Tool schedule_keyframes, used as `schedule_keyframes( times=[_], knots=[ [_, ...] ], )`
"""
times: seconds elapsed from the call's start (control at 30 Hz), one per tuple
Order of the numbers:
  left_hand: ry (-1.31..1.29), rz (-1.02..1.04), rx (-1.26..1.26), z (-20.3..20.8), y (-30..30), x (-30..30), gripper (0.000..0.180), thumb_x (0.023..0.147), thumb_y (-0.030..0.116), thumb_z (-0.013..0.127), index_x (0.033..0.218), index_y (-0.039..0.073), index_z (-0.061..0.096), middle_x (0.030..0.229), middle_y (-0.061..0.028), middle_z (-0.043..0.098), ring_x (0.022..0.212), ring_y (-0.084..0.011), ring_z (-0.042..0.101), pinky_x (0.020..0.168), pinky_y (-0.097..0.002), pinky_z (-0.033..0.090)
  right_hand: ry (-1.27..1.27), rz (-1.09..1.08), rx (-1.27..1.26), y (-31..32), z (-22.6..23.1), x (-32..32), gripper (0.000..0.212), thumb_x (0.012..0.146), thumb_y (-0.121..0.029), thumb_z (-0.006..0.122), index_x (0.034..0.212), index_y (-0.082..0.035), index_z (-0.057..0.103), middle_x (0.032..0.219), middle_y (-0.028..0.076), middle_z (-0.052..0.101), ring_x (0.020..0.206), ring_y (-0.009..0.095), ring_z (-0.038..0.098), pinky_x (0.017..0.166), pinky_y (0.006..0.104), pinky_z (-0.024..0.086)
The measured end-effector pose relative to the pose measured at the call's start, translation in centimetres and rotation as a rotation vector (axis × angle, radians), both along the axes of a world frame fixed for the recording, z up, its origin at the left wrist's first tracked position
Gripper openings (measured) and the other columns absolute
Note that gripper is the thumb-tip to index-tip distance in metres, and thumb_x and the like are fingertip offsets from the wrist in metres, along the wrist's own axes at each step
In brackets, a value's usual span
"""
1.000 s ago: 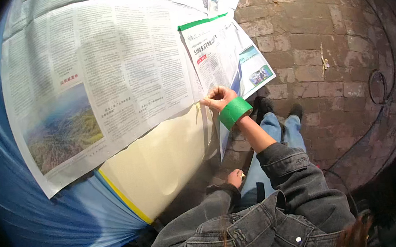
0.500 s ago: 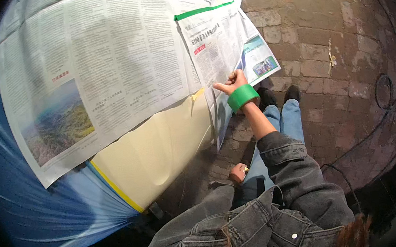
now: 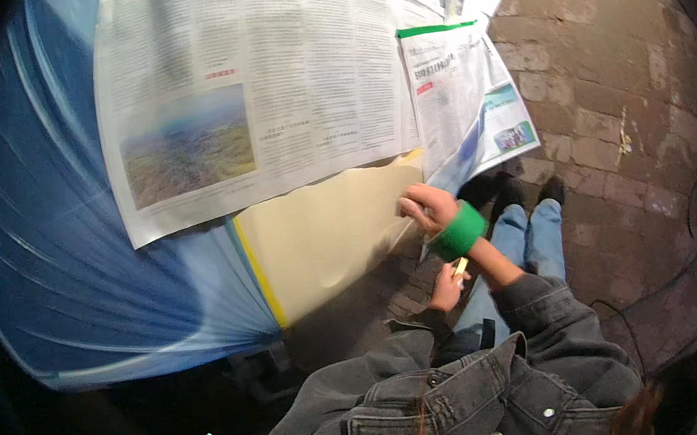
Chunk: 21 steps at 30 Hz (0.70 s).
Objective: The person tapes newspaper and plastic sheeting onto a car door to mask off areas. They use masking tape to secure the newspaper and plastic, then apply tape along the door handle and edges to create clean paint lines.
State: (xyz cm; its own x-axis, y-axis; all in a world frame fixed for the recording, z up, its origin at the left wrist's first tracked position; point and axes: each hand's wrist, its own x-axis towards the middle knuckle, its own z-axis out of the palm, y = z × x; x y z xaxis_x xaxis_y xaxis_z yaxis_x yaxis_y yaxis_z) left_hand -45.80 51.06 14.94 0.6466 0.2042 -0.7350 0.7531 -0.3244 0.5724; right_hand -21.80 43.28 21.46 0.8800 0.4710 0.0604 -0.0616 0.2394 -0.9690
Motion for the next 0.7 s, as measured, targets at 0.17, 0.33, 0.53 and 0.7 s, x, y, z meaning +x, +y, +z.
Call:
schedule_keyframes(
  times=[0.17, 0.33, 0.53, 0.7],
  knots=[
    [-0.171, 0.07, 0.1, 6.1, -3.4, 7.6, 0.036, 0.097, 0.01, 0.049, 0.132, 0.002, 0.044, 0.111, -0.0103, 0.062, 0.094, -0.0187, 0.059, 0.083, -0.0315, 0.046, -0.097, -0.036, -0.41, -6.3, -4.3, -5.9, 0.021, 0.077, -0.018, 0.071, 0.093, -0.007, 0.064, 0.085, 0.014, 0.059, 0.087, 0.034, 0.057, 0.076, 0.0426, 0.047],
    [-0.259, 0.06, 0.046, 7.1, -5.2, 8.0, 0.054, 0.096, 0.003, 0.049, 0.146, 0.008, 0.028, 0.127, -0.019, 0.055, 0.115, -0.0265, 0.055, 0.094, -0.0371, 0.045, 0.079, 0.06, -0.453, -8.7, -4.7, -9.9, 0.025, 0.074, -0.016, 0.072, 0.097, -0.006, 0.068, 0.089, 0.013, 0.061, 0.08, 0.032, 0.06, 0.071, 0.0383, 0.051],
    [-0.203, 0.095, -0.098, 4.7, -5.0, 6.4, 0.057, 0.094, -0.004, 0.044, 0.147, 0.002, 0.023, 0.111, -0.0147, 0.063, 0.1, -0.0189, 0.06, 0.088, -0.0305, 0.046, 0.193, -0.069, -0.546, -9.7, -4.1, -10.0, 0.016, 0.074, -0.011, 0.072, 0.088, -0.005, 0.067, 0.079, 0.012, 0.058, 0.068, 0.028, 0.06, 0.062, 0.0361, 0.049],
    [-0.26, 0.017, -0.1, 3.7, -4.7, 5.4, 0.058, 0.095, -0.002, 0.046, 0.147, 0.002, 0.02, 0.11, -0.0137, 0.064, 0.095, -0.0164, 0.06, 0.082, -0.0301, 0.047, 0.076, -0.084, -0.569, -10.4, -5.1, -10.3, 0.013, 0.074, -0.014, 0.071, 0.078, -0.004, 0.063, 0.076, 0.015, 0.06, 0.07, 0.032, 0.06, 0.062, 0.0404, 0.048]
  ],
)
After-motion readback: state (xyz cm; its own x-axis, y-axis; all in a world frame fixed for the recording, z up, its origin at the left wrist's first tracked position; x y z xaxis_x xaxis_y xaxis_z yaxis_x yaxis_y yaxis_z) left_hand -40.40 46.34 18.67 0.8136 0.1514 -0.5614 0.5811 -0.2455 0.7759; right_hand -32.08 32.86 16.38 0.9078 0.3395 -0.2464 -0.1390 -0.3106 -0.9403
